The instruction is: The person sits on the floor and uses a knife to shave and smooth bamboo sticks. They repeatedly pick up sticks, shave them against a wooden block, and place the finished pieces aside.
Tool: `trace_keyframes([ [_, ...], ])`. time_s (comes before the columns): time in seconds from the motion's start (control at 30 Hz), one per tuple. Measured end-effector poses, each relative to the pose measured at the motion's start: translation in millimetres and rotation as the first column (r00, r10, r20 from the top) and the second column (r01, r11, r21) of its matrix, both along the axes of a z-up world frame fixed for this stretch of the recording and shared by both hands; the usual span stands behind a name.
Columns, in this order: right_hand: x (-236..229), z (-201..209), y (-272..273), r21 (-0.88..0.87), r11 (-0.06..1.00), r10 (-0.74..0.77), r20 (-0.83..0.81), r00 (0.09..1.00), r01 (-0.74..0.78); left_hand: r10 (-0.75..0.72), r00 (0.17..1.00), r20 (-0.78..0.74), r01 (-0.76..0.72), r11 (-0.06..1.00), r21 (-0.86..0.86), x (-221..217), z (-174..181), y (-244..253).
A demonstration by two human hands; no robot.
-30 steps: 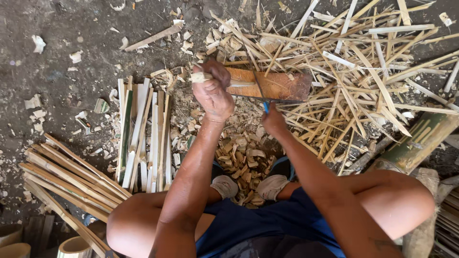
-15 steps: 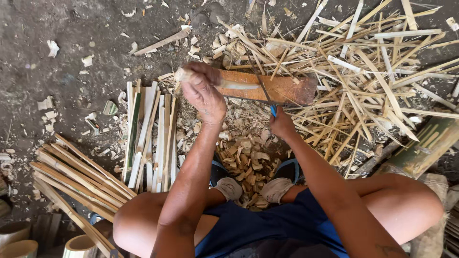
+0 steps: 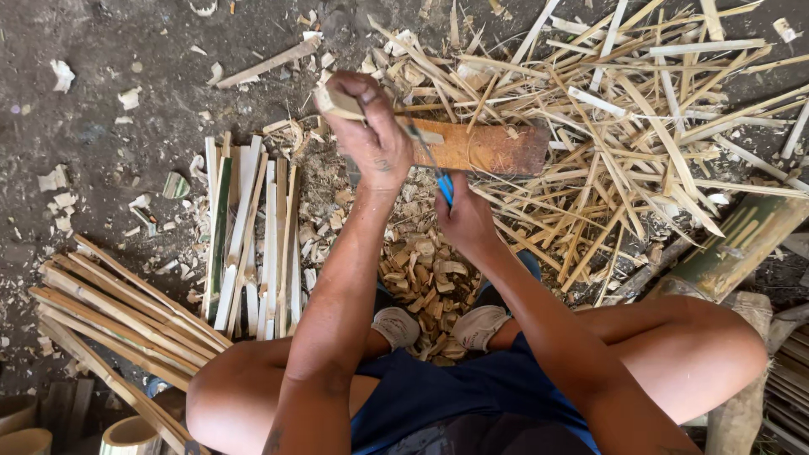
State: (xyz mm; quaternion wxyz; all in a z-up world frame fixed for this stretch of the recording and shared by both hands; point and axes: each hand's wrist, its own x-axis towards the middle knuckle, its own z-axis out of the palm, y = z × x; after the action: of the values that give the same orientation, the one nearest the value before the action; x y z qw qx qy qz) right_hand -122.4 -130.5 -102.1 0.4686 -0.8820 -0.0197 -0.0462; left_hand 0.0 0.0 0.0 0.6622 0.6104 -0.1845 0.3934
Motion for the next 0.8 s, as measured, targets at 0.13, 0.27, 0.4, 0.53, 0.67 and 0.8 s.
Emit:
trace_keyframes([
  [0.13,24,-9,-7,-0.091,0.995,-0.058,-0.246,0.968,0.036,0.122,0.992,0.014,-0.123,0.985,0.122,10,11,9],
  [0.27,18,-40,-19,-0.104,0.994,0.009,-0.106,0.994,-0.020,-0.037,0.999,-0.020,0.037,0.999,-0.026,20,11,13],
  [0.4,7,-83,-22,-0.223,0.975,-0.078,-0.371,0.925,-0.008,0.202,0.978,0.046,-0.207,0.958,0.201,12,-2,10],
  [0.53,38,-117,-28,-0.297,0.954,-0.124,-0.251,0.960,0.046,0.150,0.986,0.073,-0.160,0.972,0.171,26,16,3],
  [0.67,26,-153,-38,-0.171,0.981,-0.129,-0.233,0.964,0.090,0.152,0.988,-0.010,-0.148,0.977,0.154,17,22,6],
  [0.8,40,-153,-49,-0.255,0.965,-0.155,-0.395,0.905,0.054,0.203,0.978,0.048,-0.208,0.963,0.173,26,47,12],
])
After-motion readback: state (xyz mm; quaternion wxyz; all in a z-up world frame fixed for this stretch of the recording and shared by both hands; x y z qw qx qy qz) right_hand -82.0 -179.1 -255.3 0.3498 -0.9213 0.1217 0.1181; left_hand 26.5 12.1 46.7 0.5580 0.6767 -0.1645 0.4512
